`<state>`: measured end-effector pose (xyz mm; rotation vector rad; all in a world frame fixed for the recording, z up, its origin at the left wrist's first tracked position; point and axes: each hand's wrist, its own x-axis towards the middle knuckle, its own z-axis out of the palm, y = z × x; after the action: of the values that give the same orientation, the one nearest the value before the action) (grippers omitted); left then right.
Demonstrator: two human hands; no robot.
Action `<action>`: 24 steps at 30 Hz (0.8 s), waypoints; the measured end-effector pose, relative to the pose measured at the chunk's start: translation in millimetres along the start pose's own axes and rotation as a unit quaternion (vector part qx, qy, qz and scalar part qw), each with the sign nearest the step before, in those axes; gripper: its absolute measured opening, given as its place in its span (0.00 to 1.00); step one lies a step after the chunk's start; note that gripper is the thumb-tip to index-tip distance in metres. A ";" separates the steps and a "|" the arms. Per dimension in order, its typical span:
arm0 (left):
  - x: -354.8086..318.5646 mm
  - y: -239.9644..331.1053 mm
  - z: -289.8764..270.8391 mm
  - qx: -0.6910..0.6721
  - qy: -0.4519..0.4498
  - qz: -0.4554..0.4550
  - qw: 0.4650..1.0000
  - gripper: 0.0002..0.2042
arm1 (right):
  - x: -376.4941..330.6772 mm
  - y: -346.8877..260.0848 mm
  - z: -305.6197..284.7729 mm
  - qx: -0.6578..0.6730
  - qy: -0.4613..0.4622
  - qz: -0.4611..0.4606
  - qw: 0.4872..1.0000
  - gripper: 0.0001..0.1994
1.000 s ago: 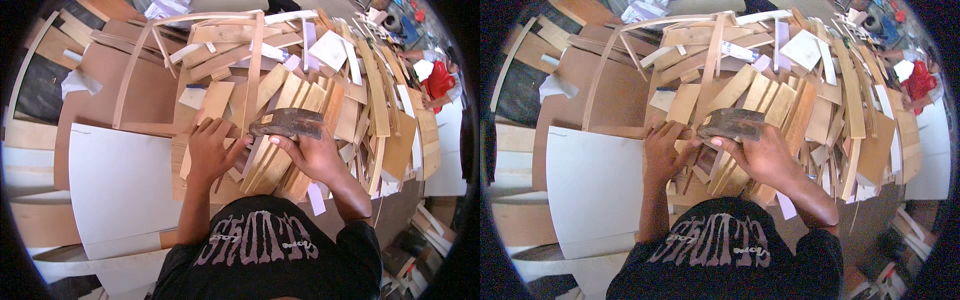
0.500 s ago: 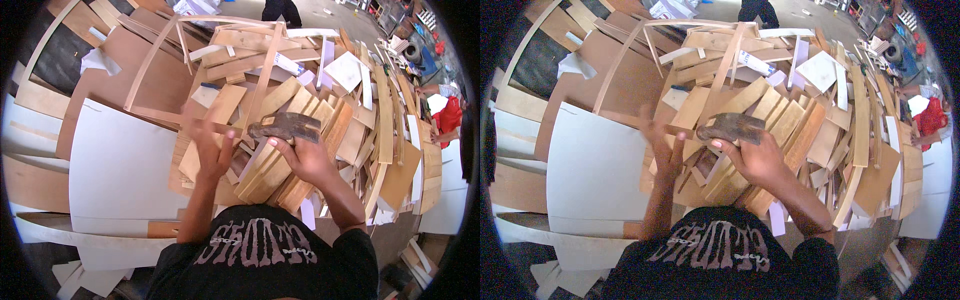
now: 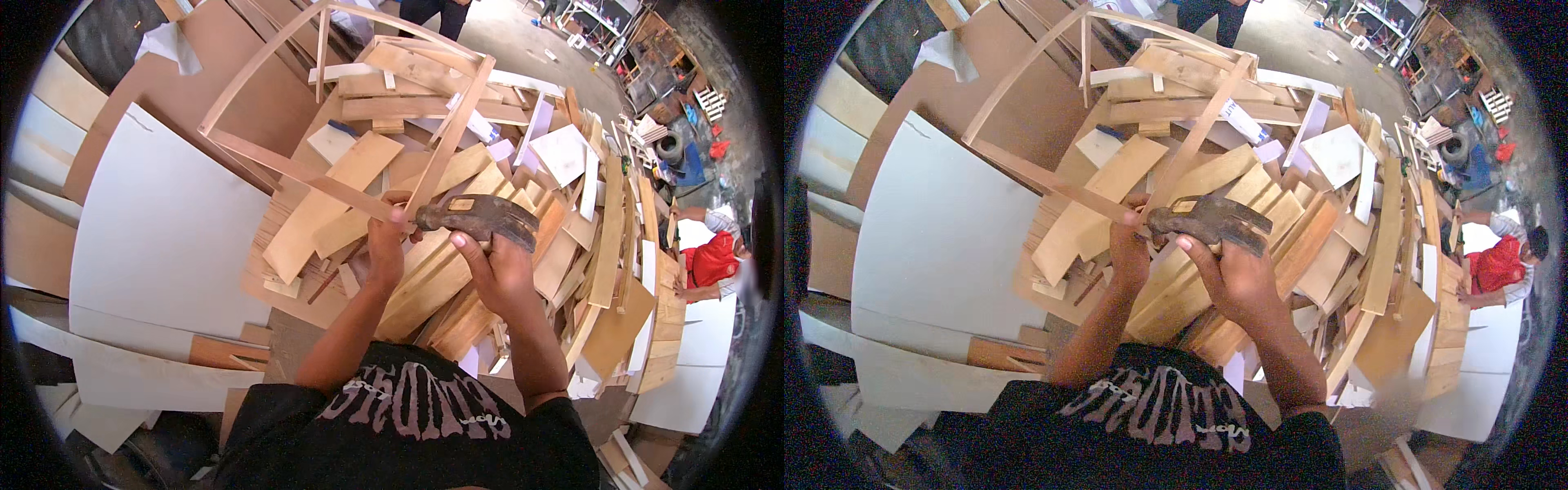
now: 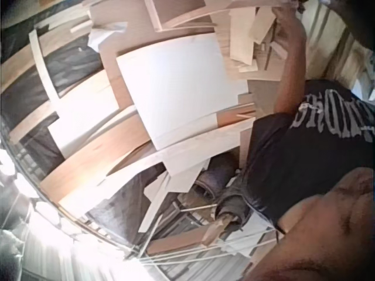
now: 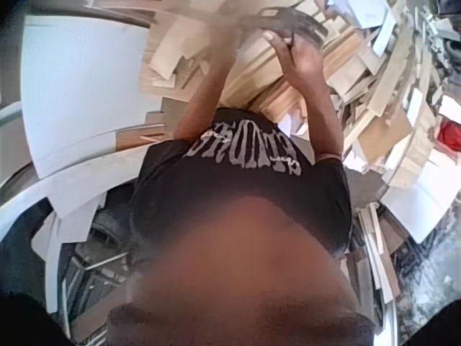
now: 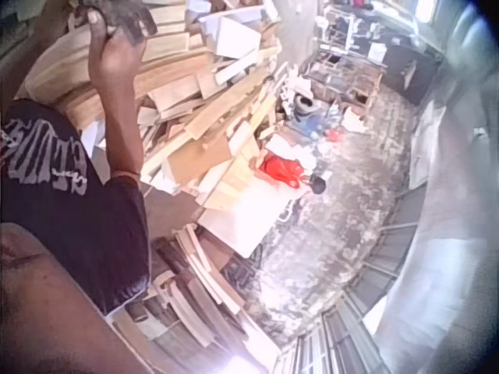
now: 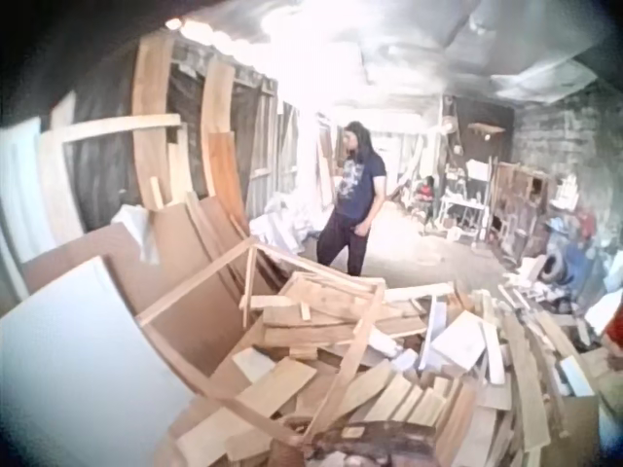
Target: The person positions wooden pieces to build a frame structure and hammers nails into the joints using a hammer.
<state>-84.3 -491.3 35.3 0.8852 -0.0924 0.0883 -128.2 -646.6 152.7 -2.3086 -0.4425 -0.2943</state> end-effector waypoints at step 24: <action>0.3 -41.6 -18.0 0.047 -0.002 -0.019 0.999 0.45 | -28.7 -12.5 -21.0 0.265 0.197 0.053 0.942 0.13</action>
<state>-78.5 -503.5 -7.9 0.9814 -0.0760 0.0549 -161.1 -660.0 165.5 -1.6855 -0.1626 -0.5047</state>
